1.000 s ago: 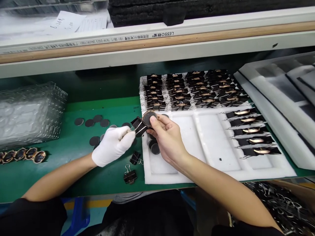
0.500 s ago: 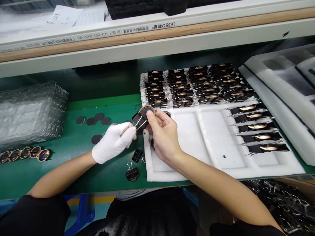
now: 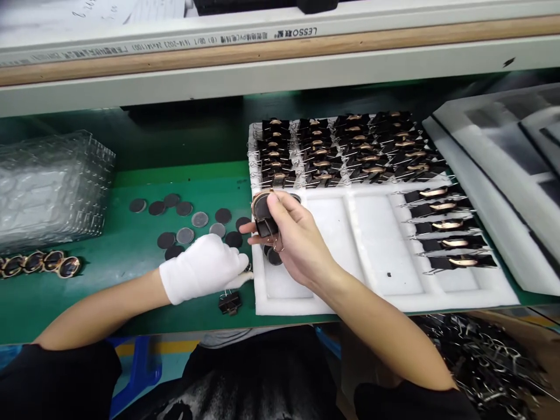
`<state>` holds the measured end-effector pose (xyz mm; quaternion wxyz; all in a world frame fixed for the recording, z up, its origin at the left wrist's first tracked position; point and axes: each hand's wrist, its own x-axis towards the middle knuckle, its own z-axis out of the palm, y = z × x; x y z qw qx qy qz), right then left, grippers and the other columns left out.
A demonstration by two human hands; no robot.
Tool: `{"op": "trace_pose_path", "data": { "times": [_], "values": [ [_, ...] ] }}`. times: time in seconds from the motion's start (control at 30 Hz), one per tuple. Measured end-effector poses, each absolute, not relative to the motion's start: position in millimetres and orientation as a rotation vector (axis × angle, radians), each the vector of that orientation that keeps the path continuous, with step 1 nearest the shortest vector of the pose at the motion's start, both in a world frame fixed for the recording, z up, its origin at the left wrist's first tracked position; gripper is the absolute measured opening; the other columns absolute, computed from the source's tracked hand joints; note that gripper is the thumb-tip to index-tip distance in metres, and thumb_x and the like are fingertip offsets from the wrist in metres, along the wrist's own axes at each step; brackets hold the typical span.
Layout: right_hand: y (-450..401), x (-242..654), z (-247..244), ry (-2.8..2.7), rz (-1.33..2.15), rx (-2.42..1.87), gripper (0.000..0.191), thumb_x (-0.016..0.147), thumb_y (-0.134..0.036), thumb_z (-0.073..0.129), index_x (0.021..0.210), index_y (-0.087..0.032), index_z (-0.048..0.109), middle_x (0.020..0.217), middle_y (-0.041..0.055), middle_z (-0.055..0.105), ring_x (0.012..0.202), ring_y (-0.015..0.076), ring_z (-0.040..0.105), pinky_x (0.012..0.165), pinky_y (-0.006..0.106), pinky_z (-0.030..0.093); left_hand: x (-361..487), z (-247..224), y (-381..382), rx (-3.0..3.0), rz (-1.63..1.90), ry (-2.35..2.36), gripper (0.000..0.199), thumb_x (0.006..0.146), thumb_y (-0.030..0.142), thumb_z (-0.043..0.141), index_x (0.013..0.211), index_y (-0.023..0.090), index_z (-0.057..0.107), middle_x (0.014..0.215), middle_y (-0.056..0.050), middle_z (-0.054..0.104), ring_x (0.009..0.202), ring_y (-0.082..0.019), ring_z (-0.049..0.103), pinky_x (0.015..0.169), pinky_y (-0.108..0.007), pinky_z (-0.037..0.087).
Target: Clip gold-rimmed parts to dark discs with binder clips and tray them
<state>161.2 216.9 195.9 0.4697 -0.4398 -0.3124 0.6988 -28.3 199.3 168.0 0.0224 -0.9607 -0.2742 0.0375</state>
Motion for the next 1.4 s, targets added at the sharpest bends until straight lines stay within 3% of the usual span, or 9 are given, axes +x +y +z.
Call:
{"op": "trace_pose_path", "data": {
  "times": [0.13,0.27,0.5,0.63,0.8,0.93,1.03,1.27,1.4],
  "values": [
    [218.0,164.4,196.2,-0.844,1.809,-1.088,0.023,0.094,-0.047,0.063,0.093,-0.024,0.070,0.069,0.0008,0.069,0.053,0.0143,0.060,0.051,0.027,0.046,-33.2,166.1,215.7,-2.875,0.071,-0.916,0.047,0.100,0.044,0.048,0.067,0.014,0.064,0.054,-0.010,0.060,0.046,-0.025,0.059,0.049,-0.030,0.032],
    [221.0,164.1,197.1,-0.834,1.822,-1.036,0.029,0.093,-0.047,0.055,0.088,-0.022,0.071,0.069,0.0035,0.070,0.060,0.0182,0.062,0.050,0.027,0.043,-33.2,163.1,222.9,-2.879,0.122,-1.002,0.051,0.096,0.055,0.051,0.074,0.012,0.068,0.057,-0.012,0.062,0.048,-0.028,0.061,0.049,-0.031,0.034],
    [218.3,161.4,197.0,-0.933,1.779,-1.033,0.032,0.092,-0.052,0.058,0.091,-0.024,0.073,0.072,0.0030,0.071,0.063,0.0198,0.065,0.049,0.028,0.043,-27.9,161.4,220.4,-2.875,0.072,-1.236,0.020,0.084,0.021,0.053,0.071,0.013,0.065,0.059,-0.013,0.065,0.051,-0.027,0.063,0.052,-0.031,0.033],
    [217.7,168.2,195.0,-1.077,1.728,-1.036,0.022,0.091,-0.044,0.068,0.095,-0.023,0.074,0.070,0.0019,0.071,0.062,0.0179,0.066,0.052,0.027,0.045,-52.5,189.0,231.1,-2.748,-0.021,-1.420,0.027,0.088,0.024,0.050,0.065,0.015,0.060,0.053,-0.008,0.057,0.049,-0.022,0.057,0.053,-0.029,0.026],
    [216.4,168.7,188.9,-1.177,1.669,-0.935,0.023,0.085,-0.043,0.080,0.099,-0.025,0.076,0.092,0.0021,0.076,0.064,0.0169,0.071,0.067,0.035,0.057,-65.6,216.6,242.0,-2.745,-0.844,-1.828,0.039,0.102,0.037,0.041,0.067,0.021,0.046,0.054,0.002,0.047,0.050,-0.013,0.046,0.055,-0.027,0.032],
    [212.2,161.4,185.4,-1.398,1.593,-0.798,0.011,0.087,-0.037,0.079,0.095,-0.029,0.080,0.096,0.0036,0.079,0.105,0.0232,0.072,0.108,0.047,0.050,-49.9,208.0,236.2,-2.861,-1.401,-2.037,0.037,0.106,0.038,0.035,0.073,0.022,0.042,0.057,0.005,0.045,0.051,-0.011,0.046,0.057,-0.025,0.039],
    [209.1,160.4,185.4,-1.474,1.514,-0.846,0.010,0.087,-0.033,0.078,0.096,-0.030,0.082,0.099,0.0052,0.079,0.114,0.0254,0.069,0.108,0.048,0.050,-47.4,204.6,233.9,-3.022,-1.184,-1.933,0.038,0.104,0.034,0.035,0.068,0.022,0.039,0.058,0.004,0.045,0.054,-0.011,0.043,0.057,-0.025,0.036],
    [210.6,176.3,183.8,-1.784,1.475,-0.858,0.015,0.083,-0.031,0.081,0.098,-0.028,0.084,0.106,0.0077,0.077,0.094,0.0237,0.072,0.086,0.039,0.060,-61.8,220.3,236.7,-3.250,-0.455,-1.610,0.046,0.083,0.043,0.060,0.054,0.021,0.033,0.049,0.006,0.028,0.047,-0.010,0.022,0.048,-0.027,0.020],
    [211.8,180.9,184.5,-1.782,1.490,-0.916,0.016,0.082,-0.032,0.082,0.098,-0.028,0.083,0.114,0.0086,0.077,0.109,0.0279,0.071,0.094,0.043,0.059,-59.9,214.9,234.8,-3.224,-0.419,-1.572,0.049,0.081,0.045,0.063,0.053,0.021,0.031,0.048,0.006,0.027,0.046,-0.009,0.023,0.049,-0.028,0.018]
  ]
}}
